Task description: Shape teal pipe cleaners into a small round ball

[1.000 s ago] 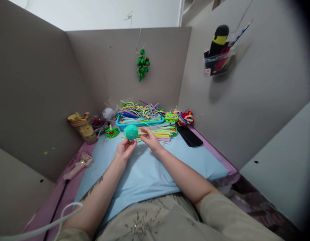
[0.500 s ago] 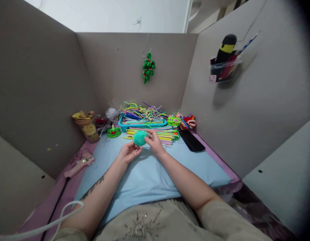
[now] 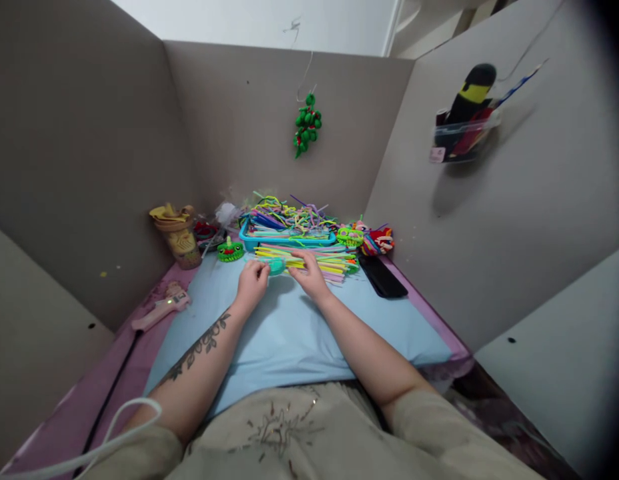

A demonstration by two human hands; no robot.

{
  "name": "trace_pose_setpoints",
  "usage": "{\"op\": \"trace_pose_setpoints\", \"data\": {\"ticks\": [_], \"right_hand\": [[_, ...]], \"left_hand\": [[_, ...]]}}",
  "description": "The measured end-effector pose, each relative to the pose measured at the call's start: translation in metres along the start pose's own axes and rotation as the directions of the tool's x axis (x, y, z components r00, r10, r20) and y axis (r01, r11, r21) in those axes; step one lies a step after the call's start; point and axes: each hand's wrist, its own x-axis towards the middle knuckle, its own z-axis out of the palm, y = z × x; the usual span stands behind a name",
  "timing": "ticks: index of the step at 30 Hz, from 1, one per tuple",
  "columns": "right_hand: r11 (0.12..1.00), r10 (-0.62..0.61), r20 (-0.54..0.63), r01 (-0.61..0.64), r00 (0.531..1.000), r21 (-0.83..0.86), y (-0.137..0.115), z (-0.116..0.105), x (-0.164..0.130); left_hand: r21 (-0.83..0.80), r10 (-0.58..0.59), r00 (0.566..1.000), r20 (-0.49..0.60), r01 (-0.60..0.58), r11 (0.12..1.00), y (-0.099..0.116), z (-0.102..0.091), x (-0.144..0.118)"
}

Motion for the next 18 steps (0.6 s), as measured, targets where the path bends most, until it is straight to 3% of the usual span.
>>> {"op": "trace_pose_setpoints", "data": {"ticks": [4, 9, 11, 14, 16, 18], "right_hand": [[0.997, 0.055, 0.126, -0.061, 0.991, 0.048, 0.013, 0.008, 0.001], [0.968, 0.136, 0.205, -0.174, 0.969, 0.181, 0.025, 0.015, 0.002], [0.952, 0.174, 0.179, -0.212, 0.968, 0.219, 0.022, 0.013, 0.002], [0.952, 0.186, 0.014, -0.184, 0.982, 0.243, 0.012, 0.007, 0.002], [0.979, 0.107, -0.035, -0.099, 0.994, 0.176, 0.006, 0.004, 0.001], [0.996, 0.026, -0.001, -0.025, 1.0, 0.091, 0.001, 0.003, 0.001]], "left_hand": [[-0.022, 0.053, 0.995, 0.084, -0.051, 0.998, 0.004, 0.007, -0.006], [-0.203, -0.028, 0.991, 0.132, 0.054, 0.978, 0.011, 0.014, -0.013], [-0.238, -0.071, 0.991, 0.114, 0.096, 0.966, 0.01, 0.015, -0.012], [-0.192, -0.117, 0.992, 0.047, 0.124, 0.974, 0.003, 0.015, -0.008], [-0.158, -0.148, 0.989, 0.012, 0.148, 0.976, -0.002, 0.015, -0.005], [-0.147, -0.163, 0.987, -0.004, 0.161, 0.976, -0.005, 0.015, -0.003]]}}
